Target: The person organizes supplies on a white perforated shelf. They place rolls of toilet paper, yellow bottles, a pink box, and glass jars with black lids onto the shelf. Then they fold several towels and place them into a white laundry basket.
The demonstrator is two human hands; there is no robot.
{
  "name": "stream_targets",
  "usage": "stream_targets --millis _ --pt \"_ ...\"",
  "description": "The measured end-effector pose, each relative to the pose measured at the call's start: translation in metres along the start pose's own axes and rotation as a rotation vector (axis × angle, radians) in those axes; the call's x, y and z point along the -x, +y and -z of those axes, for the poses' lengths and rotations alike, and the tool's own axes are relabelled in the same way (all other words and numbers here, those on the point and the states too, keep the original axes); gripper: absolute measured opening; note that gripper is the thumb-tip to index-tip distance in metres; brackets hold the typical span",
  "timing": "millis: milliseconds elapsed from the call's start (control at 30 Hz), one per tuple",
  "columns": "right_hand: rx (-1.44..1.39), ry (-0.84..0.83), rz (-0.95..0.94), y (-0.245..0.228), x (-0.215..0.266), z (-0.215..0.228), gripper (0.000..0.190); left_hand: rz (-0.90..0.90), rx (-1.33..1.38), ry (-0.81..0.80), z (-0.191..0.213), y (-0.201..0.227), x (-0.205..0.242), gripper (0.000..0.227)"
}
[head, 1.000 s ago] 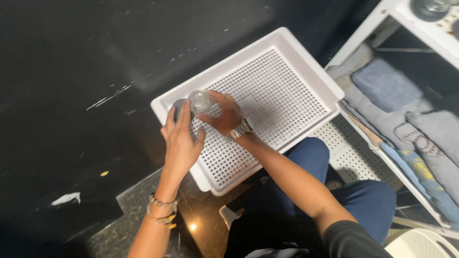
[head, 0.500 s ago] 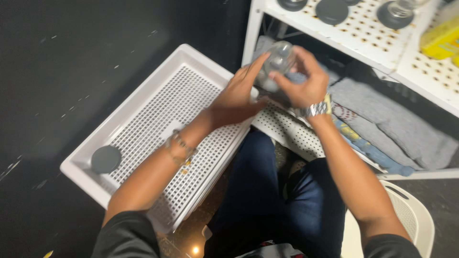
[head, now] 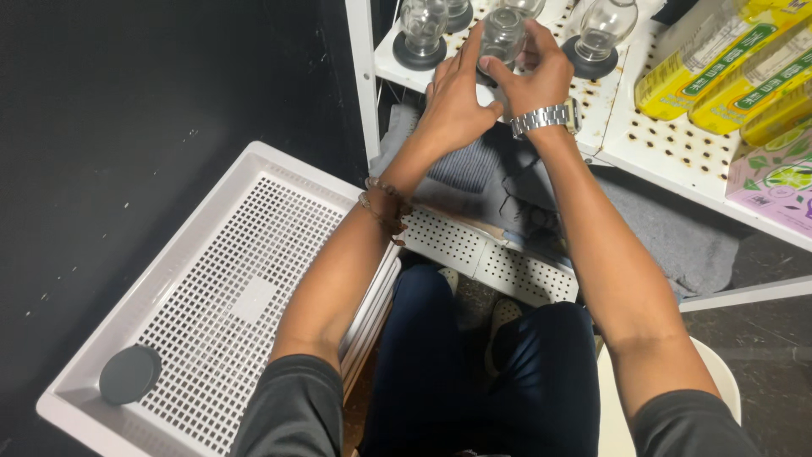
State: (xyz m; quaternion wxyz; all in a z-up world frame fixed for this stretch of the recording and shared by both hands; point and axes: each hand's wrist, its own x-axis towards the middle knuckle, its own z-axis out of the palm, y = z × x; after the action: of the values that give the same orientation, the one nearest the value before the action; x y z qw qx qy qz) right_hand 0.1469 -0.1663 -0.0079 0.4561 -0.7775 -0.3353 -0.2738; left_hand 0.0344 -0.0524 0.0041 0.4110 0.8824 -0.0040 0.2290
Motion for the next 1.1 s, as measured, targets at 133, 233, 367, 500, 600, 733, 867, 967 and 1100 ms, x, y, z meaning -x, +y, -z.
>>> stream_targets --millis 133,233,367,500,600,733,867,967,1100 --pt "0.000 -0.059 -0.109 0.004 -0.005 -0.007 0.070 0.076 -0.054 0.015 -0.006 -0.002 -0.010 0.106" --pt "0.010 -0.074 -0.054 0.007 -0.003 -0.007 0.066 0.047 -0.085 0.011 -0.008 -0.005 -0.008 0.112" --pt "0.044 -0.077 -0.058 0.008 0.010 0.002 0.100 -0.028 -0.116 0.070 -0.008 -0.007 0.042 0.102" --pt "-0.136 0.111 0.163 -0.013 0.062 0.019 0.052 -0.331 -0.358 0.179 0.026 -0.011 0.145 0.045" --pt "-0.193 0.159 0.285 -0.021 0.114 0.000 0.028 -0.241 -0.525 0.152 0.072 -0.047 0.232 0.032" --pt "-0.358 -0.044 0.280 -0.062 0.205 -0.065 0.024 0.243 -0.917 0.131 0.144 -0.107 0.361 0.041" --pt "-0.530 -0.244 0.291 -0.127 0.271 -0.132 0.023 0.882 -1.183 -0.163 0.209 -0.090 0.448 0.072" --pt "-0.432 -1.039 -0.175 -0.202 0.299 -0.159 0.038 1.202 -1.212 -0.275 0.219 -0.102 0.488 0.065" --pt "-0.504 -1.037 0.098 -0.267 0.343 -0.193 0.053 1.156 -1.064 -0.336 0.219 -0.094 0.501 0.071"
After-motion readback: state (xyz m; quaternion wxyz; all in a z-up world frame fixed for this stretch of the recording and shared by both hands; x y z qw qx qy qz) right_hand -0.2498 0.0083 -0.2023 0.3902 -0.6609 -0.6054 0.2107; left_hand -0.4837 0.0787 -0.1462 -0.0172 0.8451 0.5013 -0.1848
